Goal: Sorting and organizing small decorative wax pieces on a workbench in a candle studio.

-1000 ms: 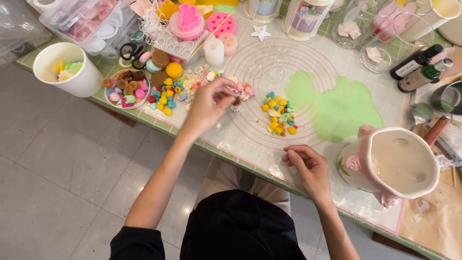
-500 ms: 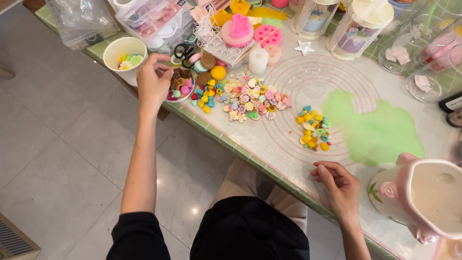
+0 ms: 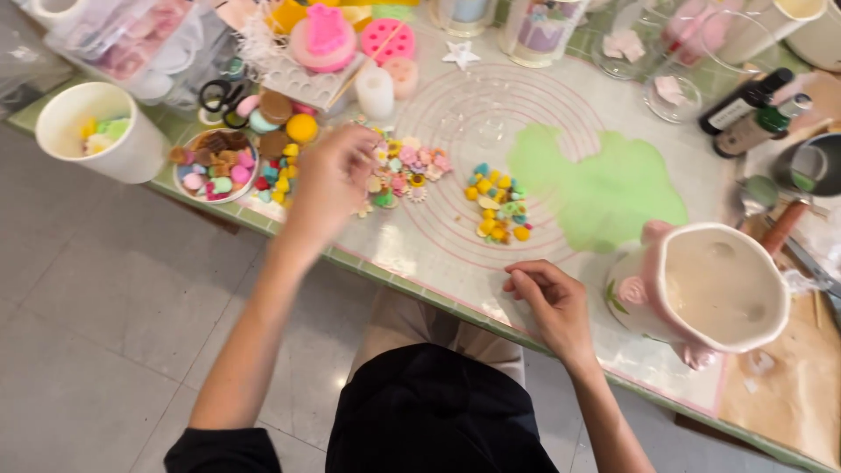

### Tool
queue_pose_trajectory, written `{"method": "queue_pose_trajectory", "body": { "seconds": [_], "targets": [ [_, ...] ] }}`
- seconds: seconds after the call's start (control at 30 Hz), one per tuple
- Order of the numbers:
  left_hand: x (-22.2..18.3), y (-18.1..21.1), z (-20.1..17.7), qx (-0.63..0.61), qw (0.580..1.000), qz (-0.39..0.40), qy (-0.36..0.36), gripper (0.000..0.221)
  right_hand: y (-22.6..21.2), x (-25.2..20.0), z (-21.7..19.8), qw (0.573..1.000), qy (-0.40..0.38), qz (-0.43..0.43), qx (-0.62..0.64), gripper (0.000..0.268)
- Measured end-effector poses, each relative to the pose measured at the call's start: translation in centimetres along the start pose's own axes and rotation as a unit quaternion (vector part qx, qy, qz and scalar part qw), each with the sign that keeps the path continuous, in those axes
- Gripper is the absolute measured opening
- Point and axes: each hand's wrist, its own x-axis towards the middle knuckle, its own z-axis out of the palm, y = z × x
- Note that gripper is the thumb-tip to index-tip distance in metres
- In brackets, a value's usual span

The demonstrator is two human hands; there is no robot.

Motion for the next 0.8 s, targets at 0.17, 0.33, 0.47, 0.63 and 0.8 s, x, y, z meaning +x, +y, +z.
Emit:
{"method": "queue_pose_trajectory", "body": {
  "seconds": [0.17, 0.33, 0.47, 0.63, 0.8],
  "targets": [
    [-1.1, 4.2, 8.5, 0.019, 0.984, 0.047, -0.168, 0.028, -0.1, -0.2, 0.2, 1.000, 0.001, 0.003, 0.021, 0.019],
    [-1.7, 4.0, 11.6, 0.072, 0.962, 0.097, -0.245, 0.030, -0.1, -0.2, 0.2, 0.999, -0.012, 0.004, 0.033, 0.019],
    [-1.8, 2.4, 11.4, 0.023, 0.975, 0.061, -0.213, 0.021, -0.1, -0.1, 0.3, 0.999, -0.014, 0.004, 0.033, 0.019],
    [-1.8, 0.3, 10.1, -0.158, 0.963, -0.095, -0.197, 0.024, 0.1, -0.2, 0.3, 0.999, -0.012, 0.001, 0.029, 0.020],
    [-2.0, -1.5, 8.2, -0.376, 0.893, -0.214, -0.122, 0.023, -0.5, -0.1, 0.4, 1.000, -0.012, 0.003, 0.017, 0.019]
  ]
}}
